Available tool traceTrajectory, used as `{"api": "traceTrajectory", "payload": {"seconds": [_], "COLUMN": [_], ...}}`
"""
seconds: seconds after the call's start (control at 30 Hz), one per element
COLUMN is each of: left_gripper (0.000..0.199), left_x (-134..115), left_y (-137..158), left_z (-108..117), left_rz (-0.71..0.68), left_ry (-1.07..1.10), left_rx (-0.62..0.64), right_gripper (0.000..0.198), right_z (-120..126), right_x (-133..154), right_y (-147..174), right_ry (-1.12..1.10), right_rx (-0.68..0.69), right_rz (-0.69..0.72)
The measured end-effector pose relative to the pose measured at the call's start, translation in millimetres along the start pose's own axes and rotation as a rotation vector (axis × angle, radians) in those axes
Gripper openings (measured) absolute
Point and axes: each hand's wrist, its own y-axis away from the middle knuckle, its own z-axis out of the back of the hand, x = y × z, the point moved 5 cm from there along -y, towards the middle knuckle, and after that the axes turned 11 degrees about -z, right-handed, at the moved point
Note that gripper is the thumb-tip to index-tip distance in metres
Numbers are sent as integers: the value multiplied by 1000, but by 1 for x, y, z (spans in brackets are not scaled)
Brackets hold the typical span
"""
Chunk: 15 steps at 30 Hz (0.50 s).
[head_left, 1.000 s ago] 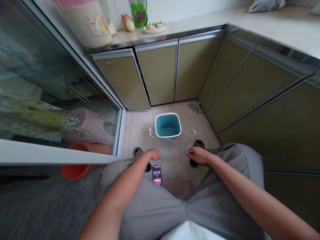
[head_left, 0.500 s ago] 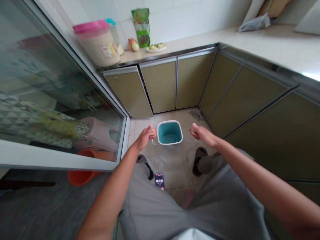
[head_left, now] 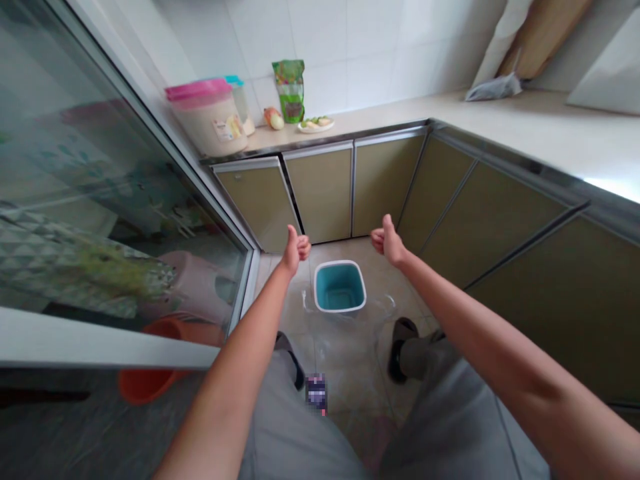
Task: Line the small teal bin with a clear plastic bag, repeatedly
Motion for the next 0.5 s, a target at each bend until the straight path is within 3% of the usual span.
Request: {"api": "traceTrajectory", "payload": {"seconds": [0.13,0.37,0.43,0.5], "left_gripper": [78,71,61,48], "left_x": [32,28,51,92], "left_y": [-7,-23,-16,1], "left_z": [-5,16,30,50], "left_rz": [-1,-157,-135,-37], "left_ry": [50,103,63,-77], "left_rx": [58,-33,-81,-148], "right_gripper": [74,73,71,63], "right_z": [-1,14,13,8], "right_x": [-38,-59,-83,-122], "right_y": [-22,-29,-27,-24], "right_ry": [-48,166,227,301], "right_rx": [-59,-211,-254,-305], "right_rz": [-7,50,36,-44]}}
